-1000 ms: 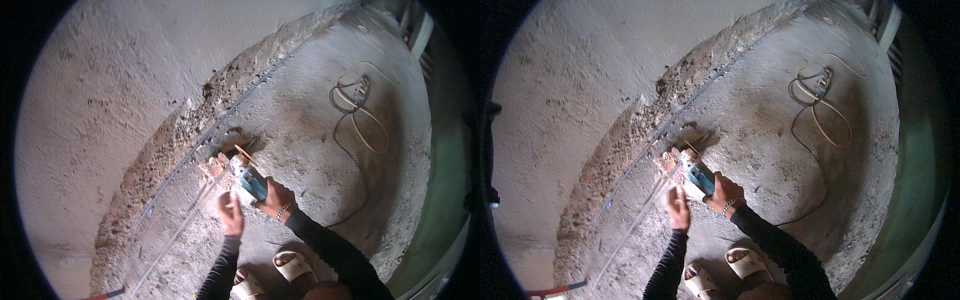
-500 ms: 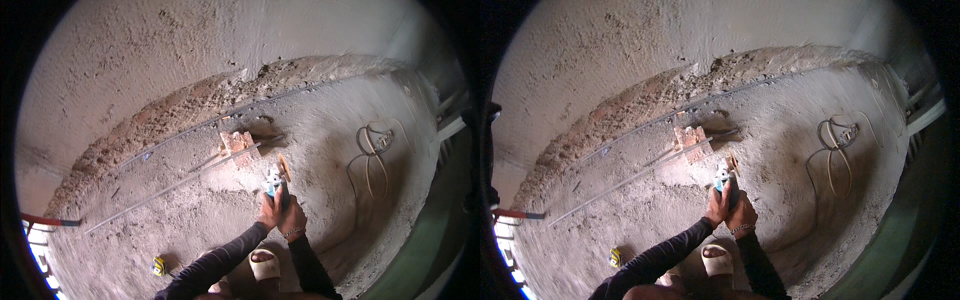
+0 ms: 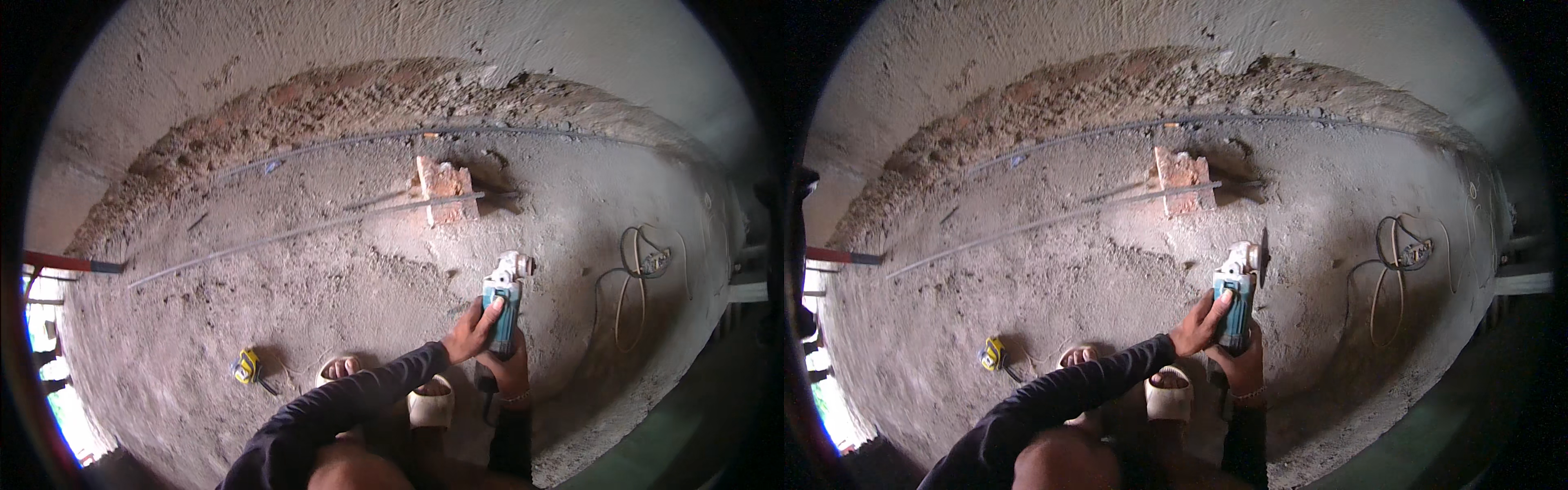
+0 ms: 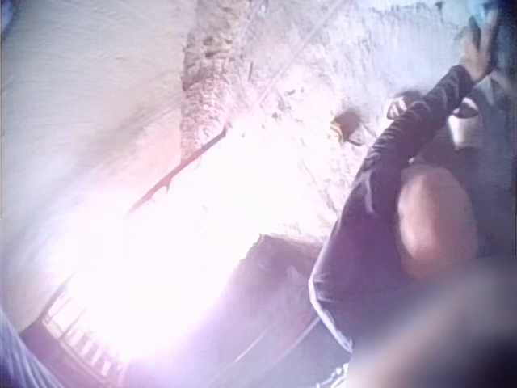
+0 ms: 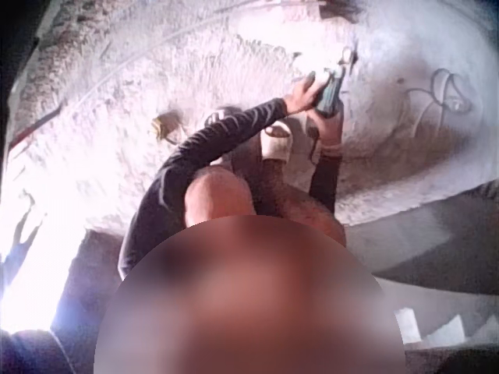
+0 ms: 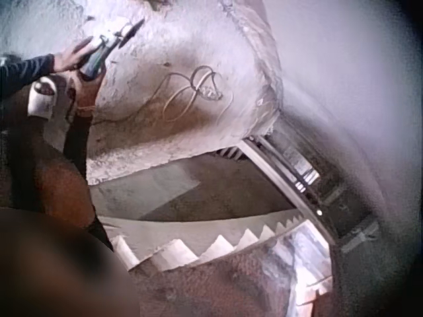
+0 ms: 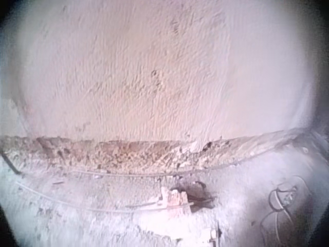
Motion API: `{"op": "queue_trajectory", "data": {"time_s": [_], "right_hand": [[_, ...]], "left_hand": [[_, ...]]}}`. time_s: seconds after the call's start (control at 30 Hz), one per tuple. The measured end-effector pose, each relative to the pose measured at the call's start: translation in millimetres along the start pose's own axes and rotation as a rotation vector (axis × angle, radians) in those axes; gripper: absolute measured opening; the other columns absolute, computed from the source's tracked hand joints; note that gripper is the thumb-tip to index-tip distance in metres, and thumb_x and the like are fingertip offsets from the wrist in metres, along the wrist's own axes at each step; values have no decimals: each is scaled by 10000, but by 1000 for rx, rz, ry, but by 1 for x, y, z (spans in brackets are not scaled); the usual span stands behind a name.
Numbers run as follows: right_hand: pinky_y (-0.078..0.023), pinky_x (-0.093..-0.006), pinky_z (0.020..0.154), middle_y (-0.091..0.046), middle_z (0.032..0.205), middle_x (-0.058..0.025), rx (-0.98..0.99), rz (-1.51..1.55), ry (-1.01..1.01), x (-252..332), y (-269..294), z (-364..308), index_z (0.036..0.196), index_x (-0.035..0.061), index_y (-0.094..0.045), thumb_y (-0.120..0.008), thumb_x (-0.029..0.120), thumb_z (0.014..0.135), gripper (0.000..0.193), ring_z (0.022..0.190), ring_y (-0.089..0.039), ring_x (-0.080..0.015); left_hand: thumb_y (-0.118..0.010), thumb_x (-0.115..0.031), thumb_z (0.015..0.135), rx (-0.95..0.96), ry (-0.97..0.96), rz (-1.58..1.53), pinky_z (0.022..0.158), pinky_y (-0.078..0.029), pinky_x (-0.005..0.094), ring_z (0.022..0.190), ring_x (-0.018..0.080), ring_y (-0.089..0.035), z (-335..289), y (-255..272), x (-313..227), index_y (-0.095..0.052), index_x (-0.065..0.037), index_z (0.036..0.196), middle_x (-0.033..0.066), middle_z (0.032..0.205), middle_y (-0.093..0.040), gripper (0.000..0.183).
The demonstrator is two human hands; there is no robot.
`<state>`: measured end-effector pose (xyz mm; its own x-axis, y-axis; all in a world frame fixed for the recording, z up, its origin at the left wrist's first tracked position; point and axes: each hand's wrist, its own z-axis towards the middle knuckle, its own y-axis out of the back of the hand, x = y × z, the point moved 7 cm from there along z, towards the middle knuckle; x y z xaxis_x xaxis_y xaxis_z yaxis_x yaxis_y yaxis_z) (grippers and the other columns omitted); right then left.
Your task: The person uses an angle grinder to cut several metal rods placed on bricks on the floor. They repeatedly position each rod, cut it, and remove the cut pieces. Another person is present nearby but does not assist with the cutting.
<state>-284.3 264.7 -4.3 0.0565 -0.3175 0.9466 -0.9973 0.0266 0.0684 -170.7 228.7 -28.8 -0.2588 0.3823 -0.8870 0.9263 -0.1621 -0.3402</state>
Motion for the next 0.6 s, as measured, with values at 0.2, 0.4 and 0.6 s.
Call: {"op": "queue_trajectory", "data": {"time_s": [0.2,0.4,0.6], "right_hand": [[-548,-367,819,-655,1082,-137,-29,-154,-207,-32,44,-42,1225,-30,-554,-867,132,629,692,970,-657,-228],[-474,-446,1009,-560,1314,-232,-344,-590,-60,-75,132,-44,1398,-57,-443,-868,186,635,907,1214,-566,-329],[-470,-481,987,-590,1255,-244,-508,-1112,-25,-89,182,-16,1372,-66,-454,-885,242,574,958,1172,-588,-405]], "left_hand": [[-420,-525,1053,313,74,398,1015,-453,393,1169,271,-589,-8,-4,20,-529,52,1318,223,1234,-622,644],[-665,-166,956,-239,-135,511,707,-568,359,823,260,-723,-19,108,6,-676,-28,1067,146,996,-727,178],[-641,-141,957,-404,-136,558,671,-484,273,747,146,-616,-91,140,5,-638,3,958,86,848,-676,144]]}}
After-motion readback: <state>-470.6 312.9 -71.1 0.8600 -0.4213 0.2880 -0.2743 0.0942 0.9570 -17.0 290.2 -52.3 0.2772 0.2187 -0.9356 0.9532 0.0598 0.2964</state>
